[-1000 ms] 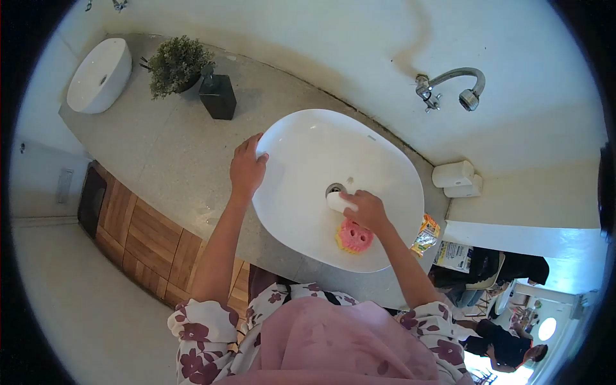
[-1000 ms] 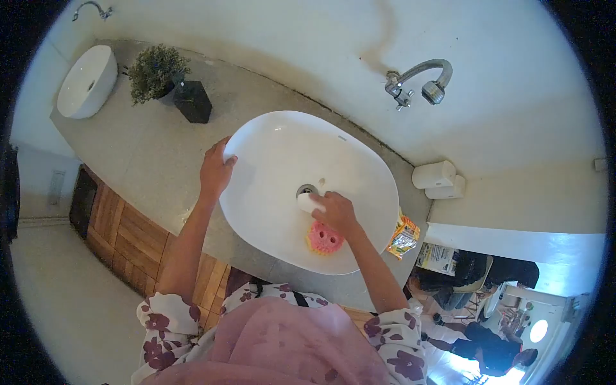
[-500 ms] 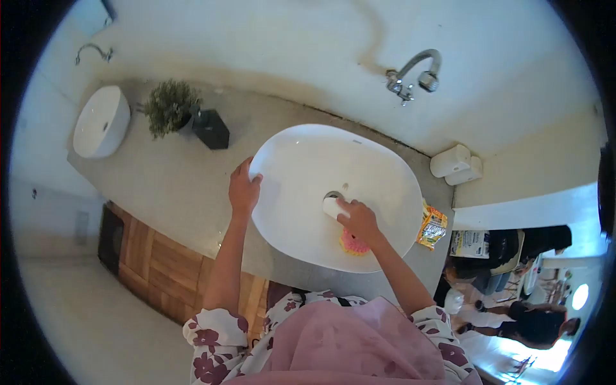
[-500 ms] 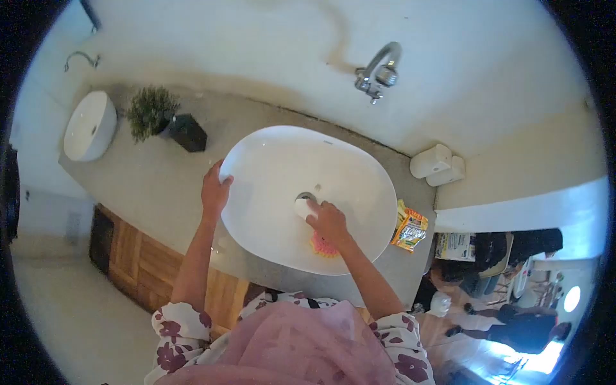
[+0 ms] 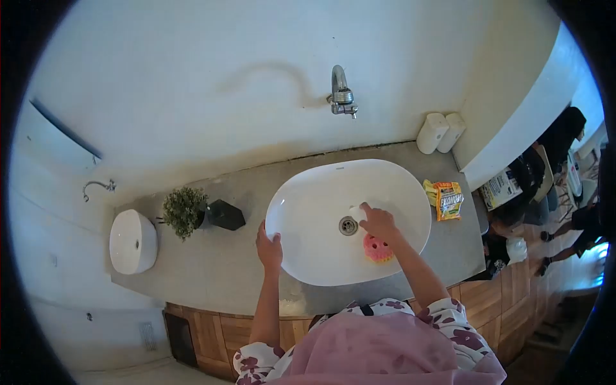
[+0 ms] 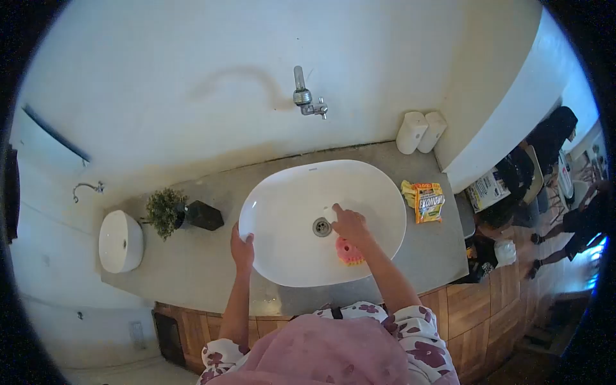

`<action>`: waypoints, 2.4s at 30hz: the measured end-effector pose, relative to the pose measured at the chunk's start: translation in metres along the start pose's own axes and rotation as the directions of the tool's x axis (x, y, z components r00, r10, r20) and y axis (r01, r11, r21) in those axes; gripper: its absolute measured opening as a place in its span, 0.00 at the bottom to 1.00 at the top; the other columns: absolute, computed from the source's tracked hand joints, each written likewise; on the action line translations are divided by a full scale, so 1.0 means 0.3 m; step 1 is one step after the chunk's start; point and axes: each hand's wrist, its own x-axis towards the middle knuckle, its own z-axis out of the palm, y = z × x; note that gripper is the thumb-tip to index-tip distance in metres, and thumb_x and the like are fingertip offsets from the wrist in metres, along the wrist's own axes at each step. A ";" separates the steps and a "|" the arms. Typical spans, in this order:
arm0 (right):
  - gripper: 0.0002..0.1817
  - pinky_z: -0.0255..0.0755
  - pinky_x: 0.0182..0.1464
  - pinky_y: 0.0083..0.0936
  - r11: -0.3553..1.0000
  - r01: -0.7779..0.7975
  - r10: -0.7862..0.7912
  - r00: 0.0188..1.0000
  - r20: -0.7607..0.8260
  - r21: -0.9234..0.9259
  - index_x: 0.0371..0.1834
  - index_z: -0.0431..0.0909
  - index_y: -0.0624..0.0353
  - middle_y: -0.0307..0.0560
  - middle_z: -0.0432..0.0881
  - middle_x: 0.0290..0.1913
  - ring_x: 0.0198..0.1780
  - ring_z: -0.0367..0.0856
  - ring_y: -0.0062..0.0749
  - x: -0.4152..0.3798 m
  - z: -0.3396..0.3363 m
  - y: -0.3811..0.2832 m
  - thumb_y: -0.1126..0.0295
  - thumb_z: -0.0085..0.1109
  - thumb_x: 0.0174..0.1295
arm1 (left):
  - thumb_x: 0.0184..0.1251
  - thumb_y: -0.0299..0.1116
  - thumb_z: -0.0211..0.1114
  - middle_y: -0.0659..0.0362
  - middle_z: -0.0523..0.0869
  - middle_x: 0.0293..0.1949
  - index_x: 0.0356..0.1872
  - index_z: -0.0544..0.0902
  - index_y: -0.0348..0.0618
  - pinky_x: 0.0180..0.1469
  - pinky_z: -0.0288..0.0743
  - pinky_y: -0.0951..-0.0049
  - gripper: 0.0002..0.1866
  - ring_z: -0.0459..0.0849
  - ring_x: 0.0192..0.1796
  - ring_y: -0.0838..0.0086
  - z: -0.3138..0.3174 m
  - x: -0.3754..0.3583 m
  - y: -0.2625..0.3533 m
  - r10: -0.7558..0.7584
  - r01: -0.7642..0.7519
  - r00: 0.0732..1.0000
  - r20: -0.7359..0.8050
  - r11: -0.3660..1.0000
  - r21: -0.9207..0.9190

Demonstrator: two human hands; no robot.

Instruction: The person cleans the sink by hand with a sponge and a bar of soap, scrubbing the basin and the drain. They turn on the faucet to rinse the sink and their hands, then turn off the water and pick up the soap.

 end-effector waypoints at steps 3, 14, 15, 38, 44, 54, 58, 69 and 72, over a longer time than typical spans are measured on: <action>0.28 0.73 0.51 0.48 0.997 0.008 -0.012 0.999 -0.049 -0.075 0.61 0.73 0.46 0.55 0.83 0.43 0.48 0.82 0.48 0.003 0.068 -0.023 0.59 0.60 0.54 | 0.58 0.22 0.65 0.49 0.79 0.57 0.66 0.68 0.48 0.61 0.69 0.56 0.32 0.76 0.58 0.51 -0.009 -0.008 0.008 -0.043 0.043 0.999 -0.007 0.999 -0.010; 0.27 0.72 0.54 0.45 0.971 0.143 -0.157 0.986 -0.059 -0.193 0.63 0.73 0.39 0.51 0.82 0.44 0.48 0.82 0.47 -0.027 0.125 -0.041 0.55 0.57 0.57 | 0.63 0.36 0.65 0.46 0.57 0.74 0.70 0.64 0.48 0.74 0.48 0.51 0.34 0.47 0.77 0.51 -0.073 -0.026 0.188 0.262 -0.336 0.942 0.209 0.728 0.598; 0.27 0.72 0.54 0.45 0.965 0.155 -0.168 0.985 -0.048 -0.211 0.63 0.73 0.39 0.51 0.82 0.44 0.48 0.82 0.47 -0.029 0.106 -0.039 0.55 0.57 0.57 | 0.63 0.36 0.65 0.46 0.57 0.74 0.70 0.64 0.48 0.74 0.48 0.51 0.34 0.47 0.77 0.51 -0.045 -0.025 0.204 0.247 -0.315 0.949 0.196 0.740 0.594; 0.32 0.69 0.50 0.40 0.608 0.626 -0.693 0.718 0.058 -0.489 0.67 0.70 0.35 0.47 0.78 0.43 0.48 0.75 0.41 0.085 0.008 0.118 0.65 0.63 0.55 | 0.61 0.69 0.51 0.55 0.45 0.78 0.76 0.52 0.54 0.77 0.31 0.55 0.47 0.38 0.80 0.65 0.347 -0.052 0.122 0.279 -0.443 0.874 0.397 0.794 0.417; 0.33 0.68 0.50 0.41 0.615 0.585 -0.673 0.738 0.034 -0.529 0.67 0.69 0.38 0.48 0.77 0.45 0.48 0.74 0.41 0.051 0.030 0.089 0.65 0.63 0.54 | 0.58 0.73 0.50 0.57 0.42 0.78 0.77 0.48 0.56 0.77 0.28 0.56 0.51 0.36 0.80 0.67 0.353 -0.053 0.117 0.249 -0.438 0.873 0.419 0.779 0.449; 0.28 0.69 0.43 0.40 0.556 0.612 -0.759 0.650 -0.043 -0.562 0.60 0.77 0.40 0.46 0.77 0.38 0.42 0.75 0.40 0.049 0.031 0.068 0.71 0.57 0.52 | 0.54 0.75 0.53 0.58 0.41 0.79 0.77 0.46 0.56 0.78 0.27 0.57 0.55 0.36 0.80 0.68 0.328 -0.047 0.140 0.201 -0.429 0.860 0.469 0.783 0.451; 0.28 0.69 0.46 0.39 0.531 0.637 -0.761 0.649 0.017 -0.560 0.61 0.76 0.41 0.47 0.78 0.39 0.43 0.75 0.41 0.068 -0.001 0.116 0.70 0.57 0.53 | 0.54 0.74 0.54 0.59 0.41 0.79 0.77 0.46 0.57 0.78 0.27 0.58 0.54 0.35 0.80 0.69 0.322 -0.045 0.149 0.185 -0.404 0.866 0.464 0.806 0.432; 0.29 0.69 0.49 0.42 0.517 0.670 -0.710 0.683 0.171 -0.533 0.64 0.73 0.36 0.47 0.78 0.45 0.48 0.74 0.41 0.109 -0.056 0.097 0.67 0.61 0.55 | 0.64 0.67 0.47 0.61 0.39 0.79 0.77 0.45 0.58 0.78 0.24 0.59 0.45 0.33 0.80 0.71 0.339 -0.049 0.143 0.142 -0.412 0.867 0.478 0.745 0.525; 0.30 0.69 0.49 0.41 0.495 0.727 -0.790 0.604 0.101 -0.476 0.64 0.73 0.36 0.48 0.79 0.45 0.47 0.75 0.40 0.119 -0.022 0.067 0.66 0.61 0.54 | 0.66 0.64 0.47 0.61 0.39 0.79 0.77 0.45 0.58 0.77 0.24 0.59 0.43 0.33 0.80 0.71 0.337 -0.046 0.146 0.126 -0.404 0.858 0.499 0.765 0.501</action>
